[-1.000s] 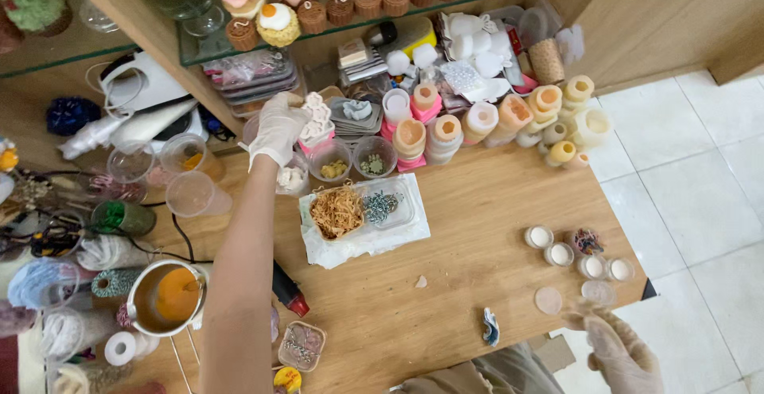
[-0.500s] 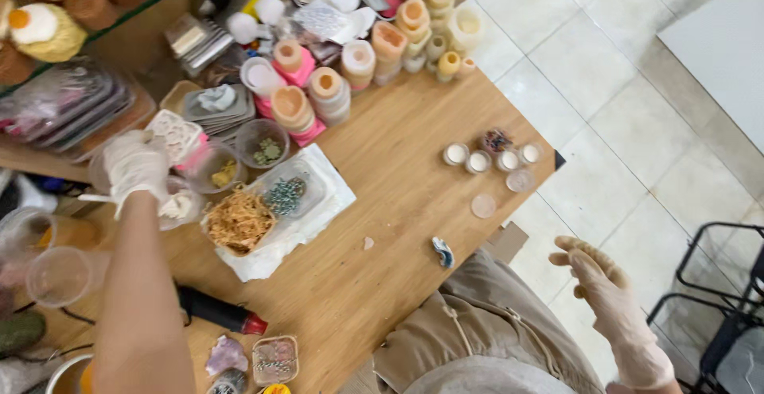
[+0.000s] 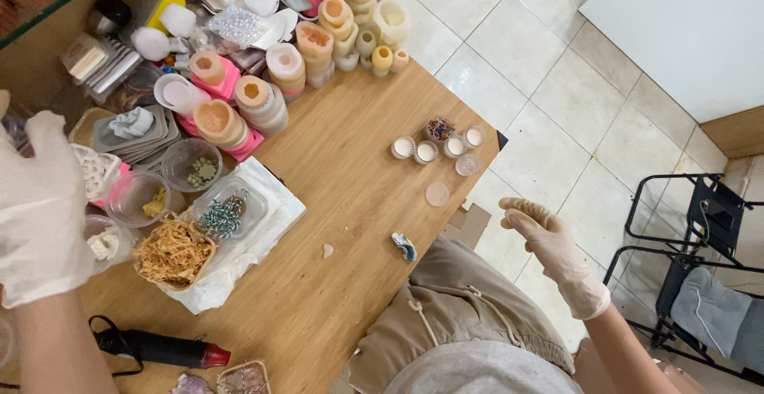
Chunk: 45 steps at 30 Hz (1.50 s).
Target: The person prepares materials and assembles components for candle making by handling various small decorative items and using a heat tool on the workstation.
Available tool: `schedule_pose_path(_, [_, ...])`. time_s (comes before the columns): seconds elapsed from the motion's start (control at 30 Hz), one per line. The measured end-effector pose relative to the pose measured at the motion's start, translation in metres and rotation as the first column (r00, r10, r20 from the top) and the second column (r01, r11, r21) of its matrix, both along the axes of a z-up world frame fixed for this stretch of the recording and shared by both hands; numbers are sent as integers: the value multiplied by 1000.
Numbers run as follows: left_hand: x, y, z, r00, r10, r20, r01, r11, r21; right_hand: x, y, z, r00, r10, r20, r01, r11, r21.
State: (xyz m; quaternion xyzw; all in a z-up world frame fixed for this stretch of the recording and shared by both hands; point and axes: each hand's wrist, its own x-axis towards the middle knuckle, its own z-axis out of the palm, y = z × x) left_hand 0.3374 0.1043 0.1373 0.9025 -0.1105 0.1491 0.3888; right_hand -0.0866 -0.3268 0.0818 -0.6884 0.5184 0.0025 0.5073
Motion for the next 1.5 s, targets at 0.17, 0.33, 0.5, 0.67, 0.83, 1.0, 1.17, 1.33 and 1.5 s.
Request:
schedule_pose_path(0.17, [-93, -34, 66, 957, -253, 142, 234, 962, 139, 19, -14, -18, 996, 57, 72, -54, 998, -45])
schedule_pose_path(0.33, [-153, -73, 85, 880, -381, 283, 379, 923, 65, 62, -30, -4, 961, 272, -40, -274, 937, -219])
schedule_pose_path(0.5, [-196, -87, 54, 948, -295, 124, 300, 954, -24, 133, -73, -27, 724, 607, -328, -684, 570, -455])
schedule_pose_path(0.67, [-250, -113, 22, 985, -100, -139, 95, 994, -45, 207, -106, -78, 461, 699, -546, -887, 355, -295])
schedule_pose_path(0.83, [-283, -155, 12, 975, -33, -221, 30, 999, -19, 224, -133, -135, 342, 730, -592, -938, 297, -177])
schedule_pose_path(1.0, [-300, -189, 0, 968, 138, -207, -127, 990, 68, 231, -138, -126, 413, 783, -464, -908, 313, -280])
schedule_pose_path(1.17, [-301, -240, -57, 830, 148, -537, 19, 956, 293, 239, -104, -49, 344, 867, -360, -926, 251, -280])
schedule_pose_path(1.33, [-303, -243, -75, 917, 104, -385, -39, 984, 173, 228, -29, 0, 36, 892, -451, -944, -118, -308])
schedule_pose_path(1.5, [-318, -205, -62, 928, 115, -354, -115, 993, 20, 200, 69, 68, -158, 821, -549, -858, -389, -335])
